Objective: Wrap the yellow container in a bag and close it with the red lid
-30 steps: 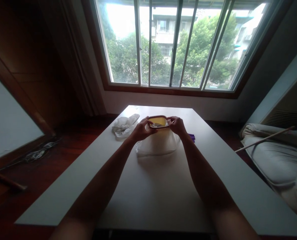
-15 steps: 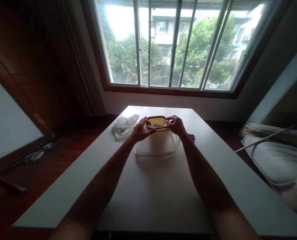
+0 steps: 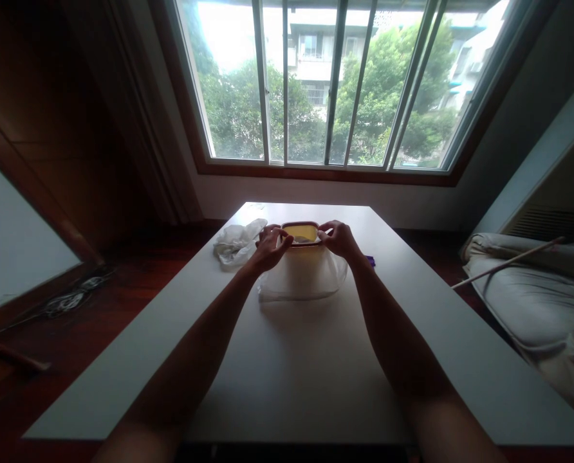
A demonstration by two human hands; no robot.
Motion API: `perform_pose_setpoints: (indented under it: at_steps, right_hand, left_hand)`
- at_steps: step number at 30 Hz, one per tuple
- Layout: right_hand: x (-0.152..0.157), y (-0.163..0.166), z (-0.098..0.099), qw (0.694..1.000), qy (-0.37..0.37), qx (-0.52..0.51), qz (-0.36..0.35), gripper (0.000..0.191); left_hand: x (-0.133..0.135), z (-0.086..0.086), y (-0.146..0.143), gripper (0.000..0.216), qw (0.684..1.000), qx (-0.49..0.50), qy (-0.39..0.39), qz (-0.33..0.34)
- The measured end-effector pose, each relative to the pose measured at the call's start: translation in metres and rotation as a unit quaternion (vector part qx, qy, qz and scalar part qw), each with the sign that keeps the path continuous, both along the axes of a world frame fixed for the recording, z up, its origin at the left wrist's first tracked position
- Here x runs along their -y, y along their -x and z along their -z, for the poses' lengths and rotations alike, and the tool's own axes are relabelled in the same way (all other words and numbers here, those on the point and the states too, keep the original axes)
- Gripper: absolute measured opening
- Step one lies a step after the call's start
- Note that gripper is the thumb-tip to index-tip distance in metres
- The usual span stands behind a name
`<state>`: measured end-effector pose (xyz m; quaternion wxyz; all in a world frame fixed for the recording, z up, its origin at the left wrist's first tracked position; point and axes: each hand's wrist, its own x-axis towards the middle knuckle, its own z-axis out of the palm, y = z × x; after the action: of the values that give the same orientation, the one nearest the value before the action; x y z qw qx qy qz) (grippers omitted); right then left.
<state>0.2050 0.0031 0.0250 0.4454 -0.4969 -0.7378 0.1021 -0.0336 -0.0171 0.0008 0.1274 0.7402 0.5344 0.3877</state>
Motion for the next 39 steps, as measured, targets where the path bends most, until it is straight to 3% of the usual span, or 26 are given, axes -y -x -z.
perform_pose_setpoints:
  at_steps: [8,15,24,33,39]
  right_hand:
    - [0.005,0.0,-0.004,1.0,0.01,0.005,-0.007,0.017]
    - [0.007,-0.001,-0.008,1.0,0.017,0.009,-0.004,0.015]
    - [0.016,0.001,-0.02,1.0,0.001,0.02,0.019,0.015]
    - [0.019,0.003,-0.02,0.999,0.027,0.027,0.014,0.012]
    - [0.018,0.001,-0.019,0.999,0.03,0.032,0.016,0.014]
  left_hand:
    - [0.002,0.003,-0.008,0.05,0.998,-0.008,0.041,-0.039]
    - [0.001,0.004,-0.006,0.051,0.999,-0.007,0.029,-0.025]
    - [0.007,-0.006,-0.011,0.042,0.997,0.034,0.049,-0.056]
    - [-0.003,0.002,-0.007,0.033,0.997,0.041,-0.044,-0.043]
    - [0.002,-0.004,-0.007,0.032,0.997,0.053,-0.041,-0.034]
